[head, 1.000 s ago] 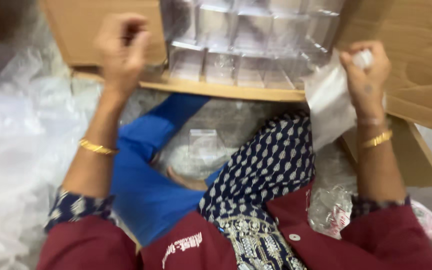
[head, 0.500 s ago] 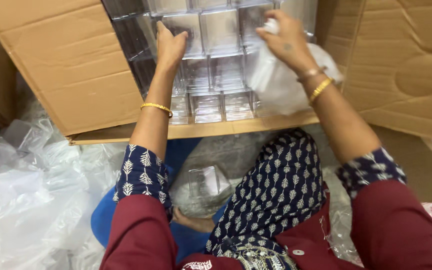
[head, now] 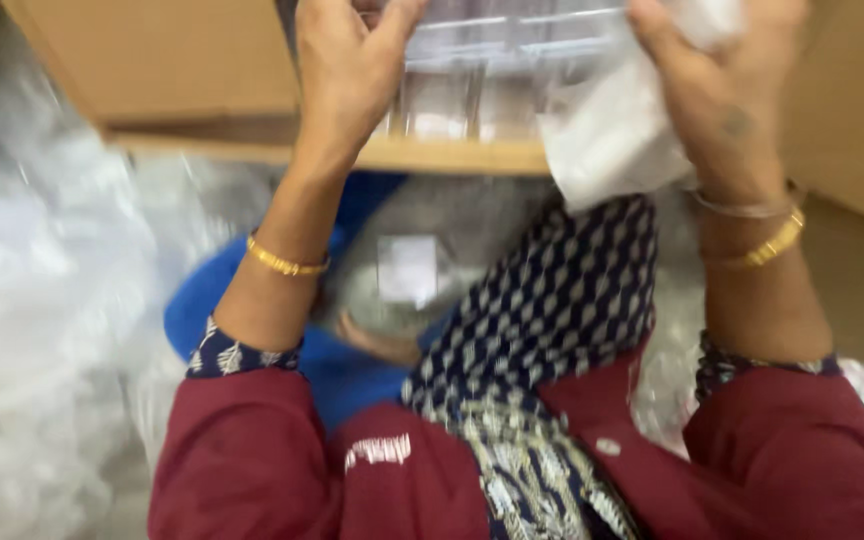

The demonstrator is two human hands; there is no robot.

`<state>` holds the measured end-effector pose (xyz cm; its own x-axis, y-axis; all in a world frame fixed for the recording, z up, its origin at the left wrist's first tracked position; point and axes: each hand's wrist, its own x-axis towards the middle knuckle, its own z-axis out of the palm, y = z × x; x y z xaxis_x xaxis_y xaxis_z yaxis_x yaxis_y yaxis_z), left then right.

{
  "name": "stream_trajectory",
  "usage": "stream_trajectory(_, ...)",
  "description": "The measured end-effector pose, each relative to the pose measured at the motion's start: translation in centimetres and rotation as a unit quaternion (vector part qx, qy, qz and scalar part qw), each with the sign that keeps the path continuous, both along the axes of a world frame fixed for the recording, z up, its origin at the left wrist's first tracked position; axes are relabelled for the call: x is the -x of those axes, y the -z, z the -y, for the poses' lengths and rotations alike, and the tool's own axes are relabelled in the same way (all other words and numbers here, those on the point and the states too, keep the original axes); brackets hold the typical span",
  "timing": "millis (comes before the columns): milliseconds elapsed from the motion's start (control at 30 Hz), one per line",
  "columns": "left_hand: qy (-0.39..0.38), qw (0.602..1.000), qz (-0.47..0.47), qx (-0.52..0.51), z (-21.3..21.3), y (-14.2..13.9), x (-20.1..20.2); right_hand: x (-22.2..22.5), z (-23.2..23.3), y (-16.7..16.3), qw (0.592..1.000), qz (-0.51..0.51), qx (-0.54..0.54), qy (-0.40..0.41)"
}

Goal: The person sits on the floor and repeatedly takes small clear plastic containers from a cardboard box, places them into a white plastic bag, and then puts the bag back into the box. The person handles the containers and bags by hand.

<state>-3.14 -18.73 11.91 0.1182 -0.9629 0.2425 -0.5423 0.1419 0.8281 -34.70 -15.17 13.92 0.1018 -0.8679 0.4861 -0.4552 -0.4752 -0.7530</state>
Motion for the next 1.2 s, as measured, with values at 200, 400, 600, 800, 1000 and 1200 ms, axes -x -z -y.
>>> stream_trajectory(200,0.075,0.940,-0.324,-0.079,-16.3,4.6,-2.2,-2.7,-11.2,4.4,0.963,0.155,-0.219,-0.013)
stream_trajectory(400,0.011,0.922,-0.340,-0.185,-20.9,13.1,-4.0,-5.6,-14.3,10.7,0.886,0.299,-0.339,-0.105)
stream_trajectory(600,-0.078,0.987,0.054,-0.132,-21.2,24.4,-4.7,-4.2,-14.6,10.9,0.836,0.382,-0.385,-0.082)
stream_trajectory(800,-0.020,0.914,-0.301,-0.271,-21.4,28.2,-3.0,-8.0,-15.2,13.3,0.828,0.311,-0.459,-0.082)
stream_trajectory(1000,-0.035,0.887,-0.311,-0.338,-22.8,27.1,-1.0,-10.1,-14.9,16.6,0.845,0.245,-0.473,-0.044)
stream_trajectory(1200,-0.121,0.945,-0.234,-0.193,-21.3,23.6,-1.9,-10.1,-14.8,18.0,0.862,0.198,-0.461,-0.070)
